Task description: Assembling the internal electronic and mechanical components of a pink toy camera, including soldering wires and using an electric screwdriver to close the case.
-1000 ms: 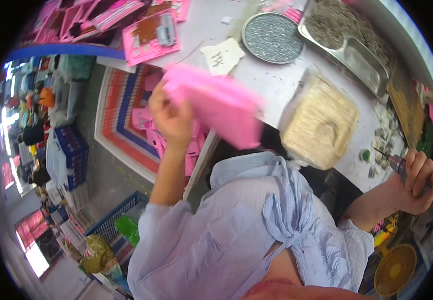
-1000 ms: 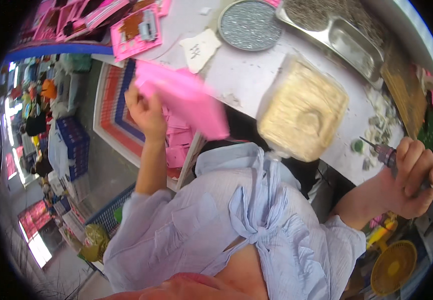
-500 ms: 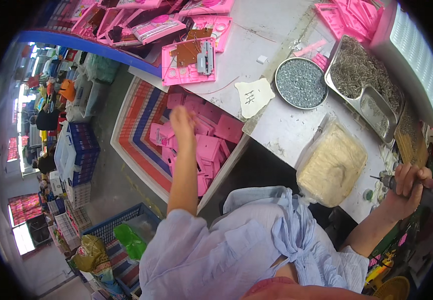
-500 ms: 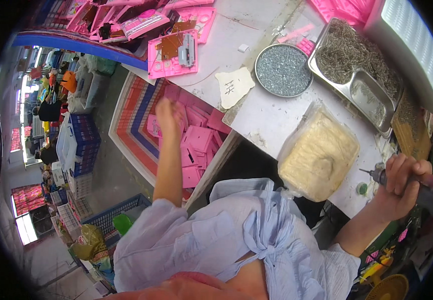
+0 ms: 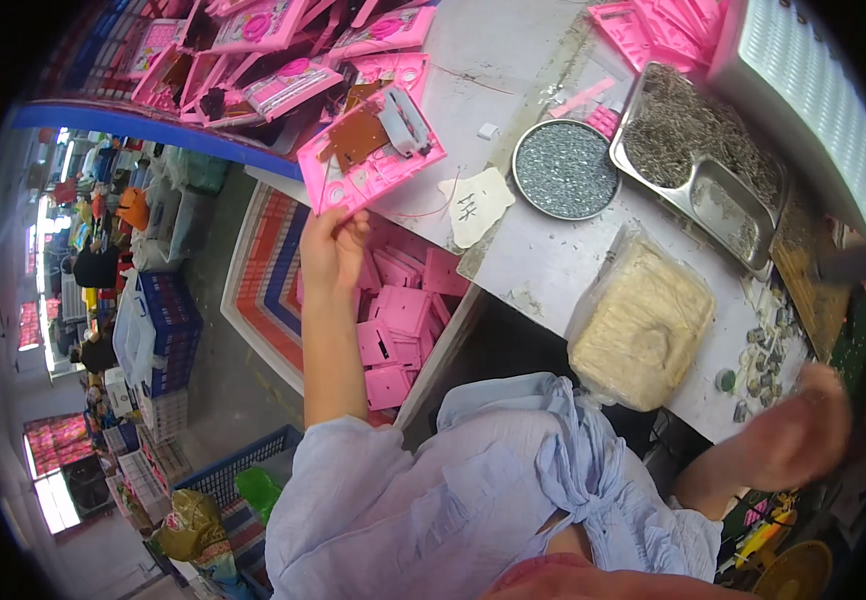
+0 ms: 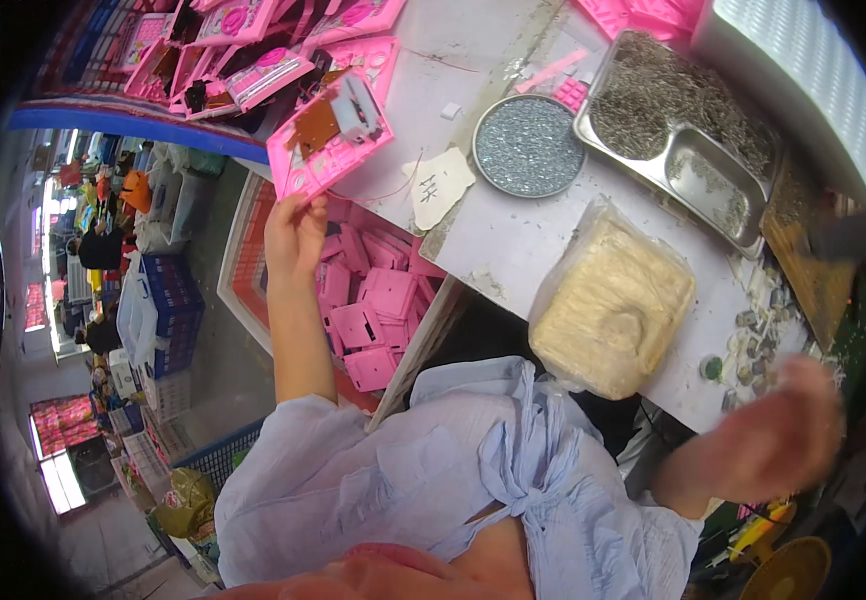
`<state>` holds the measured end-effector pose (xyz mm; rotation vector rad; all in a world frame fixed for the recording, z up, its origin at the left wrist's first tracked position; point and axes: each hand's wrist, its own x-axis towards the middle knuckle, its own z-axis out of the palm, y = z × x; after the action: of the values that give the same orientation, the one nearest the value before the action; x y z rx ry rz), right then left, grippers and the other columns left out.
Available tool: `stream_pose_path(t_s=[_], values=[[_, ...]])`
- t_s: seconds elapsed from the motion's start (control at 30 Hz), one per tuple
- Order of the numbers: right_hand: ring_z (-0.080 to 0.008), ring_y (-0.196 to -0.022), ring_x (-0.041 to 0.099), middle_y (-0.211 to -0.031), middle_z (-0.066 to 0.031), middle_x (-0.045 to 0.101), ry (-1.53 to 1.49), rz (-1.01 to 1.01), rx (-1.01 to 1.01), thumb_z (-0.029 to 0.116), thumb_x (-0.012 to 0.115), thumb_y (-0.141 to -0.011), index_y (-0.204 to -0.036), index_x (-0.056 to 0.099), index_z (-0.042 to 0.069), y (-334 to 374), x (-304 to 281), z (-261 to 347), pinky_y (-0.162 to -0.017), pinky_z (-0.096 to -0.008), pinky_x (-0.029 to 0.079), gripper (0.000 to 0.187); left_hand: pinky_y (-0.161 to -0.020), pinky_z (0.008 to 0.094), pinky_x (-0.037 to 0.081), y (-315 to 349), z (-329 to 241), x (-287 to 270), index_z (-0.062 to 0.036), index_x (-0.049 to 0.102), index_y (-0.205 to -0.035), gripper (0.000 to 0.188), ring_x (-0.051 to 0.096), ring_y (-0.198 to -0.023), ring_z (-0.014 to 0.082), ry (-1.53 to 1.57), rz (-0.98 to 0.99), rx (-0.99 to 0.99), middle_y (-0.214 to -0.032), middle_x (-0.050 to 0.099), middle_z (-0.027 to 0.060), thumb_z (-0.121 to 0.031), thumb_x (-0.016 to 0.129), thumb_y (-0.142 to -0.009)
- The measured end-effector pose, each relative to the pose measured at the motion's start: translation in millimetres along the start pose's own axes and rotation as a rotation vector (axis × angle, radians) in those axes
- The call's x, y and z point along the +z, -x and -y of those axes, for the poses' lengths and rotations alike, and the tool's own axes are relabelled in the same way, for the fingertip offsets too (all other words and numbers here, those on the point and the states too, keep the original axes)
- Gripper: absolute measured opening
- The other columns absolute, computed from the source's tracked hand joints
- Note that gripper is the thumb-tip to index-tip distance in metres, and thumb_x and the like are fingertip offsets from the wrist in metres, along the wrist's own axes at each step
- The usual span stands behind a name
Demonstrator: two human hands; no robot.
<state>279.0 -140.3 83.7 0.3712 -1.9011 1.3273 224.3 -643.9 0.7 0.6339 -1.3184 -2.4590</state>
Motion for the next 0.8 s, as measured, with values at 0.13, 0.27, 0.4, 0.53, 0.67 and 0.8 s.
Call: stream_pose_path(t_s=[0.13, 0.27, 0.4, 0.53, 0.67, 0.8], values=[[-0.0202, -0.089, 0.069, -0.1, -0.0121, 0.074, -0.514, 0.943, 0.639, 0.017, 0.079, -0.088, -0.127, 0.065, 0.001, 33, 73, 7, -0.079, -0.0327, 0.053, 0.045, -0.065, 0.0323, 0.062, 82, 34, 82, 0.0028, 0.051, -0.13, 0.034, 0.07, -0.08, 0.0241, 0.239, 0.262, -0.145, -0.105, 0.068, 0.0161, 0.0, 0.054, -0.097], [-0.0176, -0.107, 0.066, -0.121, -0.0108, 0.067, -0.808, 0.614, 0.925, 0.014, 0.07, -0.096, -0.138, 0.054, 0.002, 60, 107, -3, -0.093, -0.0337, 0.053, 0.047, -0.066, 0.0329, 0.061, 151, 85, 128, -0.0002, 0.046, -0.138, 0.042, 0.07, -0.082, 0.0214, 0.173, 0.507, -0.251, -0.108, 0.068, 0.0159, -0.008, 0.059, -0.099], [-0.0157, -0.111, 0.063, -0.124, -0.0071, 0.064, -0.842, 0.139, 0.925, 0.015, 0.066, -0.1, -0.138, 0.053, 0.001, 59, 88, -21, -0.095, -0.0338, 0.052, 0.043, -0.097, 0.0415, 0.055, 167, 121, 160, -0.0054, 0.008, -0.16, 0.098, 0.055, -0.126, 0.0306, -0.226, 0.625, 0.121, -0.148, 0.04, 0.0209, -0.017, 0.077, -0.09], [-0.0106, -0.088, 0.065, -0.097, -0.0028, 0.072, -0.42, 0.27, 0.798, 0.022, 0.07, -0.097, -0.111, 0.069, -0.002, 36, 49, -30, -0.078, -0.0291, 0.053, 0.027, -0.117, 0.0528, 0.033, 152, 127, 151, -0.0068, -0.007, -0.162, 0.134, 0.034, -0.142, 0.0381, -0.97, 0.763, 0.607, -0.162, 0.012, 0.0202, -0.032, 0.092, -0.074], [-0.0066, -0.072, 0.06, -0.079, -0.0026, 0.072, -0.287, 0.446, 0.908, 0.03, 0.074, -0.094, -0.095, 0.074, -0.002, 38, 25, -54, -0.064, -0.0273, 0.049, 0.032, -0.111, 0.0563, 0.031, 153, 145, 152, -0.0111, 0.048, -0.149, 0.094, 0.035, -0.136, 0.0407, -1.146, 0.998, 0.993, -0.151, 0.036, 0.0218, -0.043, 0.089, -0.071], [-0.0113, -0.057, 0.061, -0.067, -0.0084, 0.07, 0.185, 0.519, 0.734, 0.033, 0.075, -0.091, -0.087, 0.074, 0.0, 40, 19, -66, -0.052, -0.0298, 0.045, 0.034, -0.106, 0.0522, 0.035, 150, 159, 143, -0.0165, 0.068, -0.124, 0.057, 0.052, -0.117, 0.0329, -1.156, 1.24, 0.917, -0.127, 0.057, 0.0095, -0.028, 0.086, -0.071]])
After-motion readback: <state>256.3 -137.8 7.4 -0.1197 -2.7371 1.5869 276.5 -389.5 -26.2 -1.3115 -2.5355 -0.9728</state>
